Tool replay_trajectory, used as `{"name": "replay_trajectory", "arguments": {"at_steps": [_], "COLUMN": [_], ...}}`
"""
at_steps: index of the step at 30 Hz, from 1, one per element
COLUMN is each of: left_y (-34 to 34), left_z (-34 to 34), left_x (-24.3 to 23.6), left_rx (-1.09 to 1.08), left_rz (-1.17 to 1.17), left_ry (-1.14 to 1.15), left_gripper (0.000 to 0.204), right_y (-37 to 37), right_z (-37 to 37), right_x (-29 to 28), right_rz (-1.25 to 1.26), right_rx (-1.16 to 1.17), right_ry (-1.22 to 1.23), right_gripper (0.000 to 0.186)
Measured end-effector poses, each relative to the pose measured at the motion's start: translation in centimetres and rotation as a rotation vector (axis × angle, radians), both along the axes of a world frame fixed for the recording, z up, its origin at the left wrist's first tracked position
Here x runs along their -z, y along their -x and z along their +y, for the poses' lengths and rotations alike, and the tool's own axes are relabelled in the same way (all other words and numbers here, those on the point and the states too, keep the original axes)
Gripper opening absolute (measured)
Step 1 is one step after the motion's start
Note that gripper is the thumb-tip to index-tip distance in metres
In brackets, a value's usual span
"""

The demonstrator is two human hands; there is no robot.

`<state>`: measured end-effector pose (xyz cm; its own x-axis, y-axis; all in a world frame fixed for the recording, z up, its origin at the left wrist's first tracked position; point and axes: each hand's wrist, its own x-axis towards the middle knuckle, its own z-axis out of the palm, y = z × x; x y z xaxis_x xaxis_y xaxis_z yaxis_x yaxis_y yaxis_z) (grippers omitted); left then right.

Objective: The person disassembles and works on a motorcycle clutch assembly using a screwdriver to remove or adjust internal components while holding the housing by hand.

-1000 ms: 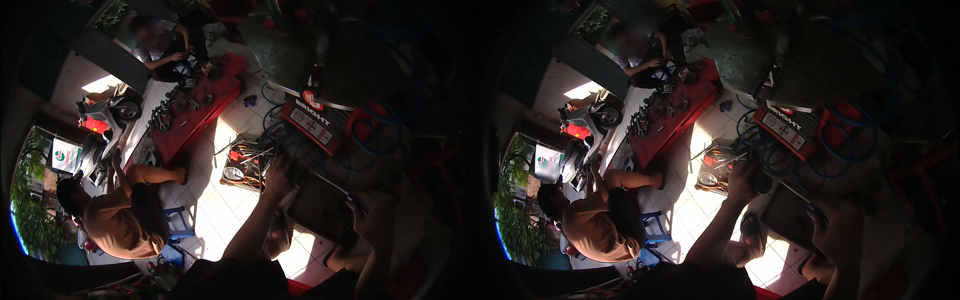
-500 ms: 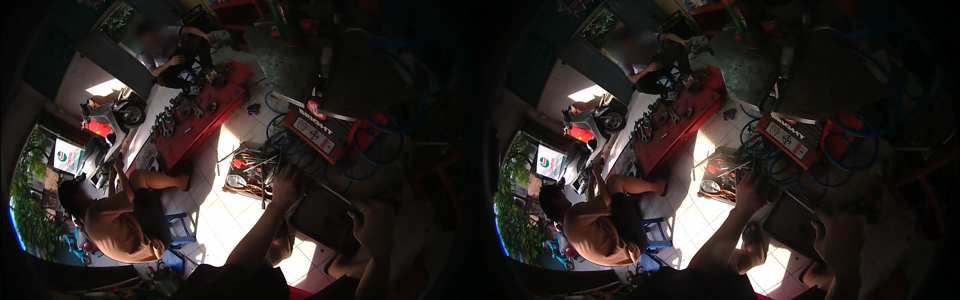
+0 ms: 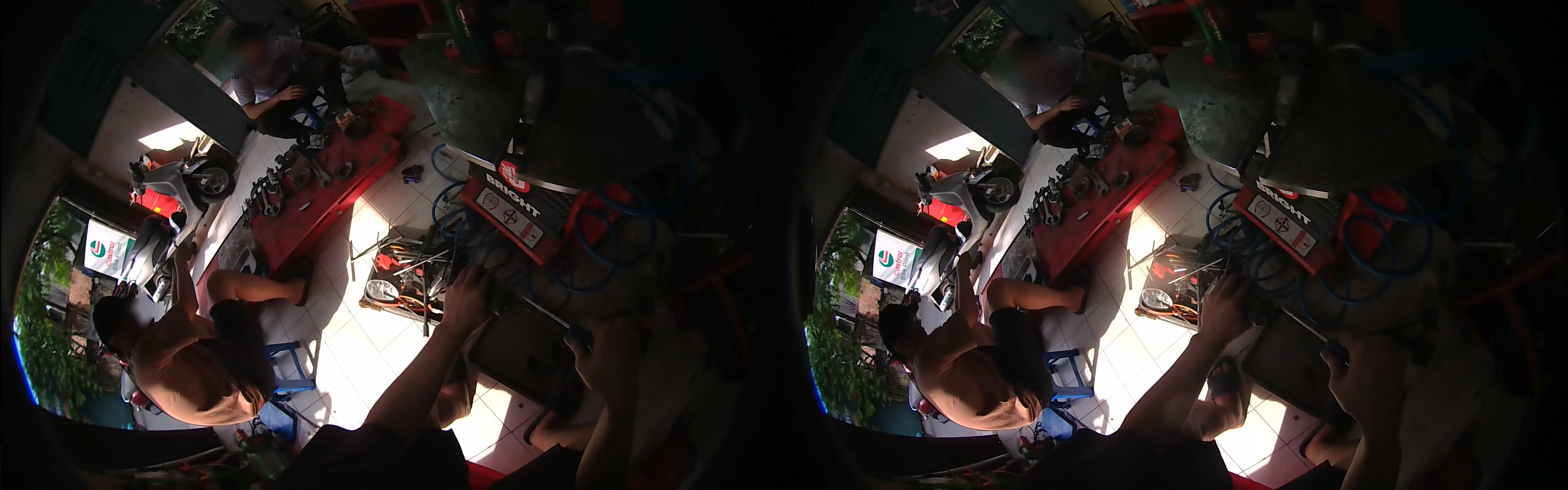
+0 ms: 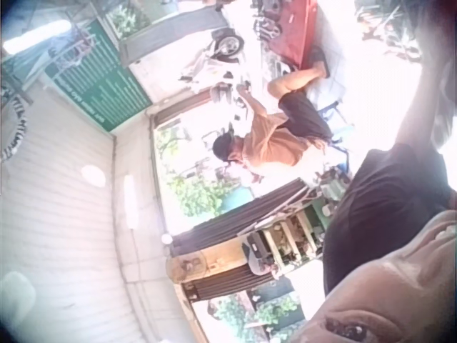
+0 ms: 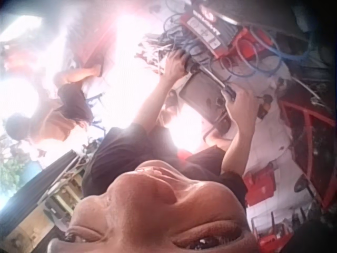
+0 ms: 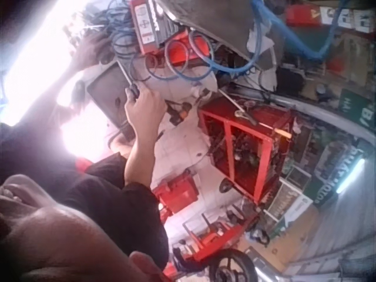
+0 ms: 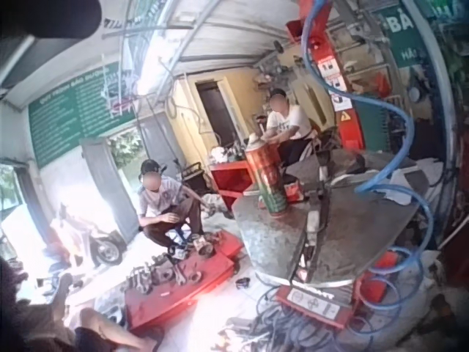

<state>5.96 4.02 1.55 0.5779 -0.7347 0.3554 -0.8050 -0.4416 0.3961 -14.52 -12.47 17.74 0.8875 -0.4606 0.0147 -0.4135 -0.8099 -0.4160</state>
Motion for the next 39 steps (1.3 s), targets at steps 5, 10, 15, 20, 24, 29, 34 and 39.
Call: {"name": "replay_trajectory", "arguments": {"at_steps": [5,10,15,20,24,29,34,39], "left_y": [0.3,0.1,-1.5,-2.1,-4.7,-3.6,-4.8,-10.1], "left_z": [-0.4,0.3,1.0,0.1,4.0,1.8,3.2,5.3], "left_x": [-0.2,0.2,0.9,-2.2,1.9,-2.2,1.9,5.2], "left_rx": [-0.037,-0.025,-0.051,-0.146,-0.339,-0.309,-0.182,0.24], "left_rz": [0.022,0.044,0.008,-0.011,0.299,1.041,0.4,1.552], "left_ry": [0.059,0.039,-0.038,0.158,0.415,1.021,0.47,0.838], "left_gripper": [0.043,0.04,0.034,0.038,0.038,0.014,0.014,0.018], "right_y": [-0.6,-0.5,-1.0,0.7,-2.3,-0.4,-1.0,6.4], "right_z": [-0.8,-0.5,-0.4,-5.6,-5.2,-4.9,-3.1,-1.3], "right_x": [-0.5,0.7,1.4,2.9,5.3,16.2,23.8,38.7], "right_rz": [0.111,0.081,0.062,-0.296,-0.098,0.061,0.351,0.385], "right_rx": [0.032,0.004,-0.017,-0.175,-0.184,-0.137,0.039,0.202], "right_ry": [-0.224,-0.167,-0.152,-0.27,-0.189,-0.311,-0.519,-0.483], "right_gripper": [0.021,0.021,0.024,0.028,0.03,0.036,0.04,0.05]}}
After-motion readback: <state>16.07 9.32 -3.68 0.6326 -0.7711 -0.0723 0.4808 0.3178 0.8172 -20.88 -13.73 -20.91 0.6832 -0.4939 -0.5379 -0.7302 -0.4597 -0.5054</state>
